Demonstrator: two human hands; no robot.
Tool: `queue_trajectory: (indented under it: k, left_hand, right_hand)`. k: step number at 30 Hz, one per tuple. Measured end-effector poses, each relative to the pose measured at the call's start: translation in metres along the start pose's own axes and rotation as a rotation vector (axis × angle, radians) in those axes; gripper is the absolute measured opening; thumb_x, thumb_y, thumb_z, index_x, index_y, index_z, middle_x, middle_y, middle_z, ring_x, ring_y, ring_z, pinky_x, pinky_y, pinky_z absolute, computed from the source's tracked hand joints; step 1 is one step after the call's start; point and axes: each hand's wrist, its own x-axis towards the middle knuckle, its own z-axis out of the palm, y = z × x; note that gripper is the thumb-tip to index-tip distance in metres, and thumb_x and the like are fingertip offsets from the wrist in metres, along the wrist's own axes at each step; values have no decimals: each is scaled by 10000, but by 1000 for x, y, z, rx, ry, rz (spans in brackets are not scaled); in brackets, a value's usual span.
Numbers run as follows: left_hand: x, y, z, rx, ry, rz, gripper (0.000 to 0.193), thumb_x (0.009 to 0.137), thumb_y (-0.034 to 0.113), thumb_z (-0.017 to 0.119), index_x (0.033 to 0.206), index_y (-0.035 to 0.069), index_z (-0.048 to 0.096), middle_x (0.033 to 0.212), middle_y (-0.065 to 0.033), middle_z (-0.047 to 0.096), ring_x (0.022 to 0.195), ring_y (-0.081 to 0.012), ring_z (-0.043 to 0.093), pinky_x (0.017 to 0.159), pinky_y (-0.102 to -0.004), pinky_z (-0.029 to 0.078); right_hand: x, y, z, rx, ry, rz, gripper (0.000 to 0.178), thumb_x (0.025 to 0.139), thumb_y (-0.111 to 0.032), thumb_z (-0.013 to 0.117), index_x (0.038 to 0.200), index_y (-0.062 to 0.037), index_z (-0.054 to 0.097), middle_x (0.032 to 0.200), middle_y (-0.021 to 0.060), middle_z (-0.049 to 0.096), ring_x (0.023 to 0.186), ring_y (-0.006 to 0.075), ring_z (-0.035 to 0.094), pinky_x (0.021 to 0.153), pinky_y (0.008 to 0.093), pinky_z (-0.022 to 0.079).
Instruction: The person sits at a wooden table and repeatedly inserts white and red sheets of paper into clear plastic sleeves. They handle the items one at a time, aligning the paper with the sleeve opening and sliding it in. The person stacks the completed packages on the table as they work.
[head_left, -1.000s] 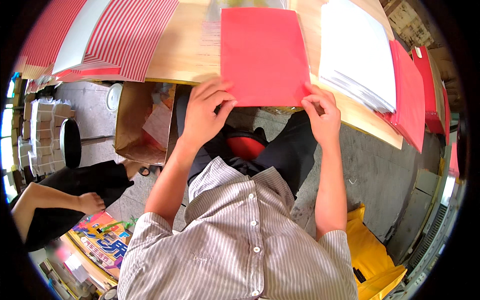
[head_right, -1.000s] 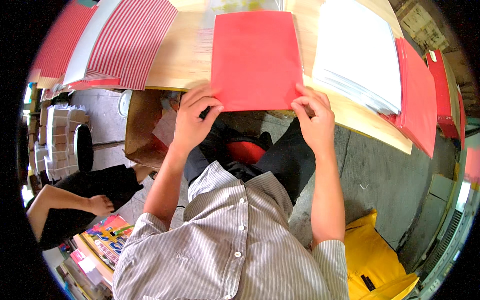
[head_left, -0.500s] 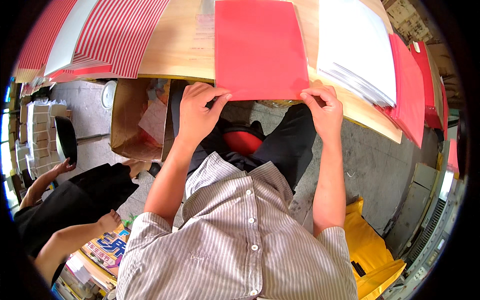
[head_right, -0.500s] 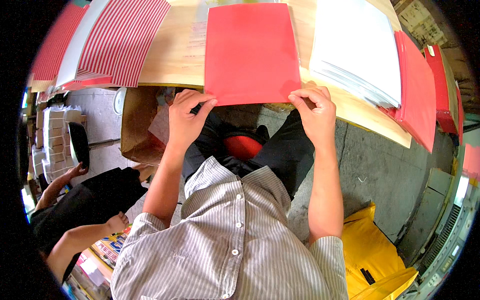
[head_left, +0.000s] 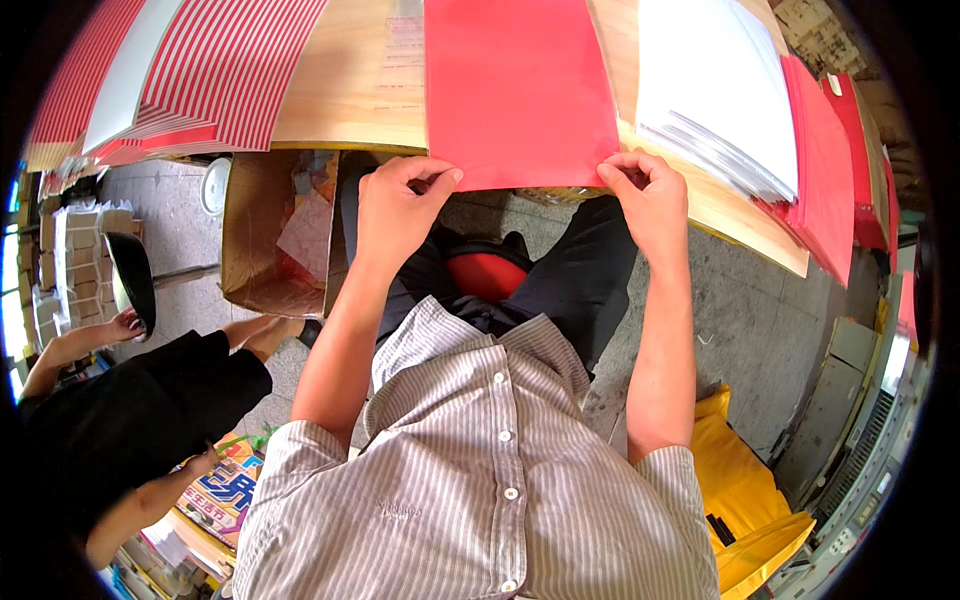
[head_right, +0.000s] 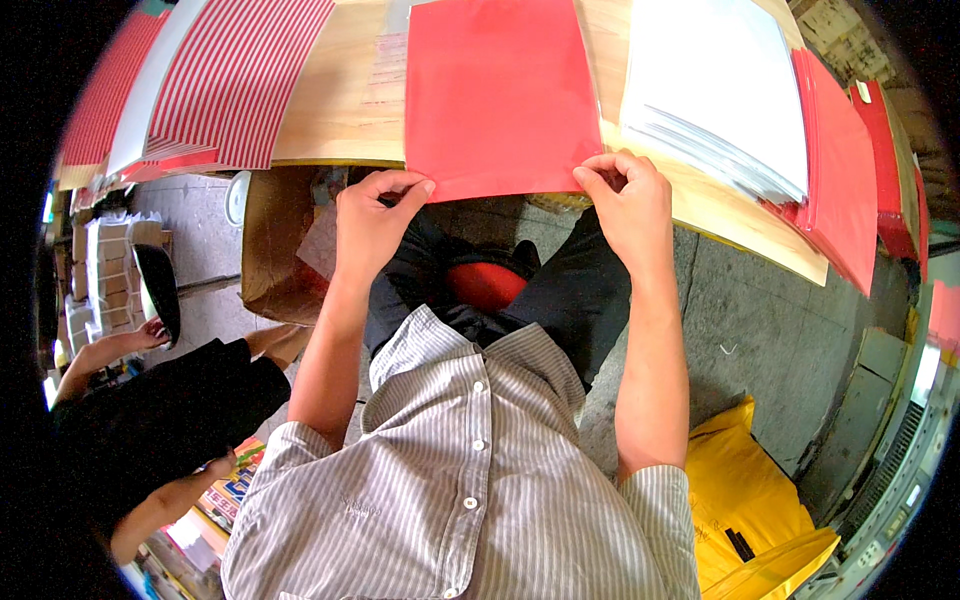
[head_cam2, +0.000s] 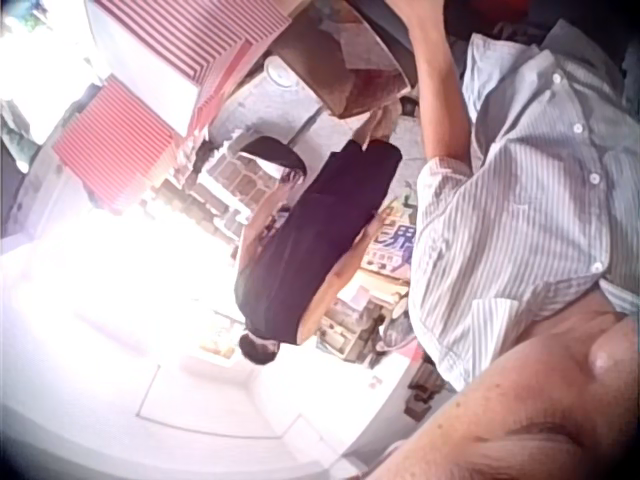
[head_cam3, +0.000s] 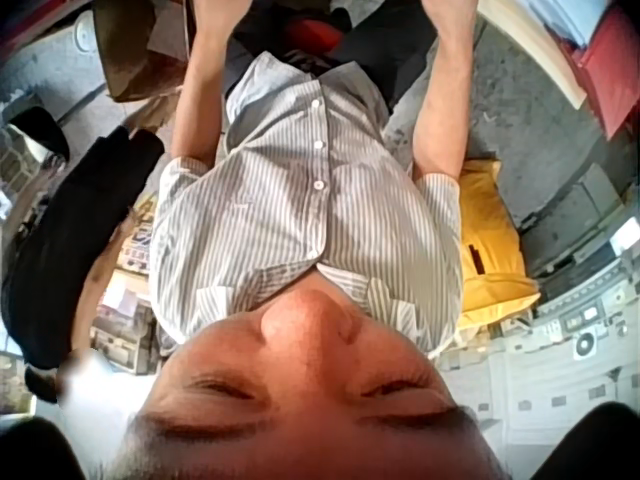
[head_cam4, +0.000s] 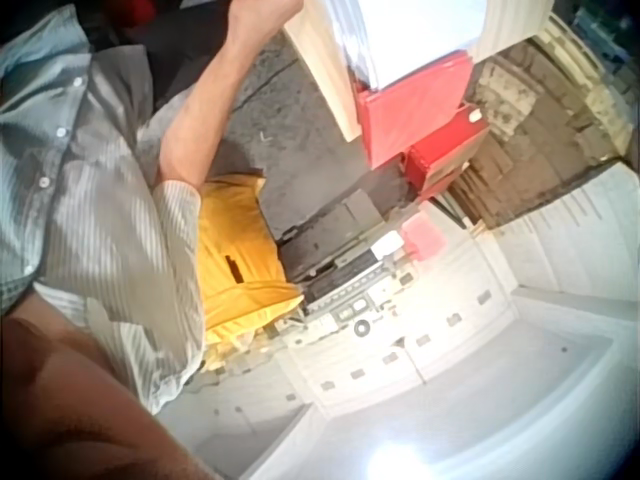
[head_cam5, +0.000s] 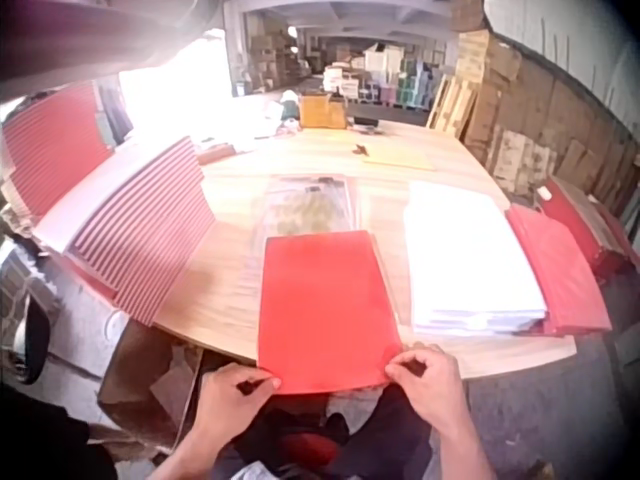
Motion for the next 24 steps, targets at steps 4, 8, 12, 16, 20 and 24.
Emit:
queue_trajectory:
  k: [4,8,12,16,20,24]
  left_hand:
    - [2,5,-1,-26,-28,-69,136,847,100,787,913,-16,763,781,-52,744,713,-85,662,685,-246,524]
    - [2,1,1,-15,-2,-33,157,839,127,784,888,-20,758,773,-93,758,685,-125,710,665,-253,536]
    - [2,1,1,14,8,-48,159,839,123,791,890,-24,755,752,-73,743,673,-100,678,654,-247,523]
    - [3,0,1,-15,17,-64,167,834,130,799,871,-24,747,730,-69,732,655,-90,658,635,-248,513]
    - [6,-18,-2,-41,58,-75,177,833,145,800,867,-15,734,717,-76,728,634,-94,653,617,-258,510]
    - [6,-23,-7,-31,49,-82,204,848,168,791,875,-20,718,726,-64,715,649,-94,642,631,-257,508]
  right_hand:
    - [1,-6,1,10,3,45,148,857,-105,760,873,37,721,730,41,670,662,106,588,646,285,493]
    - [4,-12,0,-28,20,75,155,854,-113,766,865,34,718,722,36,675,658,102,585,642,282,493]
    - [4,-12,-1,-80,31,80,165,849,-124,773,867,31,718,725,50,676,663,114,594,650,286,497]
    - [6,-13,-1,-177,50,95,187,844,-161,784,865,13,719,743,76,694,681,154,634,672,315,510]
    - [6,-8,2,-241,124,138,208,841,-203,792,862,-11,714,775,86,714,717,187,669,695,345,521]
    - [7,-2,-1,-277,208,109,192,854,-193,781,891,-19,707,831,95,718,728,209,673,701,356,523]
